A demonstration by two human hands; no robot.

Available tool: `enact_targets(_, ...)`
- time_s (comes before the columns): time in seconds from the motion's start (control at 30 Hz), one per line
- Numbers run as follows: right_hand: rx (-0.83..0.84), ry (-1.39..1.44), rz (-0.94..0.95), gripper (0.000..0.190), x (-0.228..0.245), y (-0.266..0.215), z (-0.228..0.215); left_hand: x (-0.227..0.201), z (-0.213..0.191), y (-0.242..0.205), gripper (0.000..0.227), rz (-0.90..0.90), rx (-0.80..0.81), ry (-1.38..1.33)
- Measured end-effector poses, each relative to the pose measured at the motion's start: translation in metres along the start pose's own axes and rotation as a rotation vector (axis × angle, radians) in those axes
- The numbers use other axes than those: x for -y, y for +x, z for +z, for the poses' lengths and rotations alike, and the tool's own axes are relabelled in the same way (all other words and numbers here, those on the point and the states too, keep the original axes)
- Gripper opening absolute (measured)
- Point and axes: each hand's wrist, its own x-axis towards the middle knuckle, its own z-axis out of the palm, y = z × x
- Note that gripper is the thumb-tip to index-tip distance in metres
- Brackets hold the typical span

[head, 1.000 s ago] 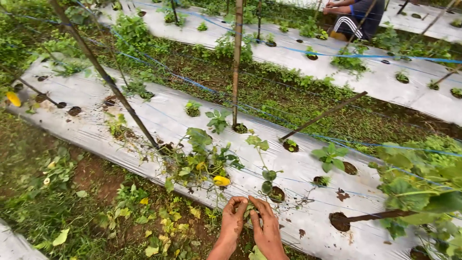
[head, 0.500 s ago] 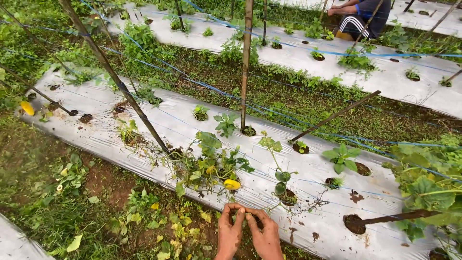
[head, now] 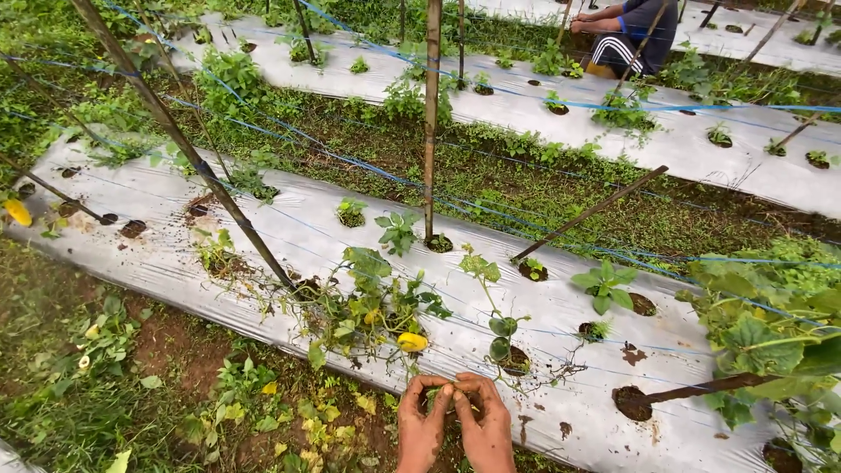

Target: Using a hand sickle and bare hands to remove weeds and grass from between rows of vegetable plants in a garden.

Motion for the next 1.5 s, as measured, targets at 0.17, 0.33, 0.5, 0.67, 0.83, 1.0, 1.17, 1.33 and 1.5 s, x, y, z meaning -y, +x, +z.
enact_targets(0.17, 0.2, -0.361, -0.052, 0.044, 0.025, -0.008, -0.002, 0.015, -0.013, 0.008, 0.024, 0.022, 0.045, -0.191)
enact_targets(0.33, 0.263, -0.416, -0.232, 0.046, 0.008, -0.003, -0.004, -0.007, -0.025, 0.009, 0.016, -0.002, 0.091, -0.127)
enact_targets(0.5, 0.194, -0.405, -0.221, 0.039, 0.01, -0.005, -0.004, -0.024, -0.031, 0.003, 0.02, -0.152, 0.227, -0.22)
enact_targets(0.67, 0.149, -0.377, -0.159, 0.03, 0.022, -0.011, -0.004, -0.015, -0.032, 0.004, 0.02, -0.213, 0.224, -0.259)
enact_targets(0.83, 0.094, -0.387, -0.102, 0.03, 0.039, -0.014, -0.008, -0.049, -0.027, -0.007, 0.032, -0.064, 0.287, -0.166)
enact_targets(1.0, 0.126, -0.244, 0.118, 0.021, 0.042, -0.014, -0.012, -0.042, -0.03, -0.001, 0.026, -0.083, 0.359, -0.182)
enact_targets(1.17, 0.265, 0.184, 0.086, 0.005, 0.0, 0.005, -0.024, -0.043, -0.031, 0.002, 0.02, -0.046, 0.42, -0.074)
enact_targets(1.33, 0.302, 0.27, 0.277, 0.013, -0.004, 0.014, -0.032, -0.045, -0.031, 0.005, 0.021, -0.065, 0.459, -0.123)
enact_targets(1.5, 0.406, 0.623, 0.371, 0.013, -0.009, 0.018, -0.03, -0.039, -0.032, 0.004, 0.019, -0.049, 0.55, -0.235)
